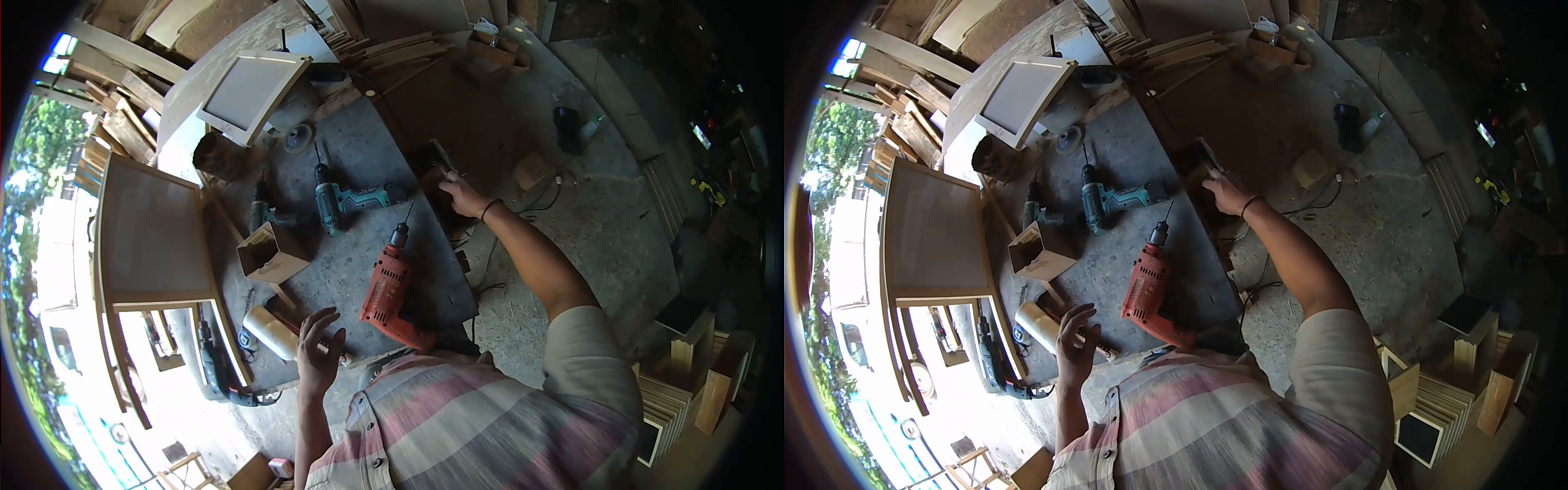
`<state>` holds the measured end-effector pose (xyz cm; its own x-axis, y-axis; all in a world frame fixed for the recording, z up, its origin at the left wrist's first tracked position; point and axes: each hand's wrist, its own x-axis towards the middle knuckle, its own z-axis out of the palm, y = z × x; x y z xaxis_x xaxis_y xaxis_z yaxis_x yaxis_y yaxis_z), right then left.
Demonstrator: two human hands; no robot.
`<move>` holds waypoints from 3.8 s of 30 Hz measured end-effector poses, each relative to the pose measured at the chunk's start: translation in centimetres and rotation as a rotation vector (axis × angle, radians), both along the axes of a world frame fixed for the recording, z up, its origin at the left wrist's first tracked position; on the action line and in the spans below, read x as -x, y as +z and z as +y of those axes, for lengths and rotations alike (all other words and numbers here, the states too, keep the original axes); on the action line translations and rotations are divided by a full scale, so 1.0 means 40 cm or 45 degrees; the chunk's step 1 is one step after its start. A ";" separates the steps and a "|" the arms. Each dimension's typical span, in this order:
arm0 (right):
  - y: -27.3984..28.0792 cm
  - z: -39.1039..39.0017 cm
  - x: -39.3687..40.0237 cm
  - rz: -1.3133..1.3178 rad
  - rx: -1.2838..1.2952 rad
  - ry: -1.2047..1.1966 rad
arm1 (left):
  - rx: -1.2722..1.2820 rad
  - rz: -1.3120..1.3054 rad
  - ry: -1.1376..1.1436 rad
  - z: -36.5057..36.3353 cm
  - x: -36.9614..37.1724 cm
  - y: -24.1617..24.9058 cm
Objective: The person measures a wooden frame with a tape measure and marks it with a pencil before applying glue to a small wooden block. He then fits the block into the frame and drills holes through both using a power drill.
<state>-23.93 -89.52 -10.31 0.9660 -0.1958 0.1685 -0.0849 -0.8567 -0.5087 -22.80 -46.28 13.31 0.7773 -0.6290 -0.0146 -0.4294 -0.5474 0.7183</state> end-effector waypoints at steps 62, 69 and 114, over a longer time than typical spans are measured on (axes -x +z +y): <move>0.591 1.709 -0.005 0.605 -0.921 1.100 | 1.754 1.474 0.987 1.083 0.209 -0.139; 0.625 1.802 -0.091 0.772 -1.271 0.863 | 1.767 1.381 0.970 1.191 0.122 -0.070; 0.545 1.920 -0.403 0.327 -1.364 0.663 | 1.368 1.293 0.849 1.285 -0.317 -0.068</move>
<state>-7.81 -12.72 11.48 0.9520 0.3022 -0.0481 -0.0584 0.0250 -0.9980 -10.13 5.13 10.61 0.8463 -0.2609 -0.4645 0.5311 0.4826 0.6965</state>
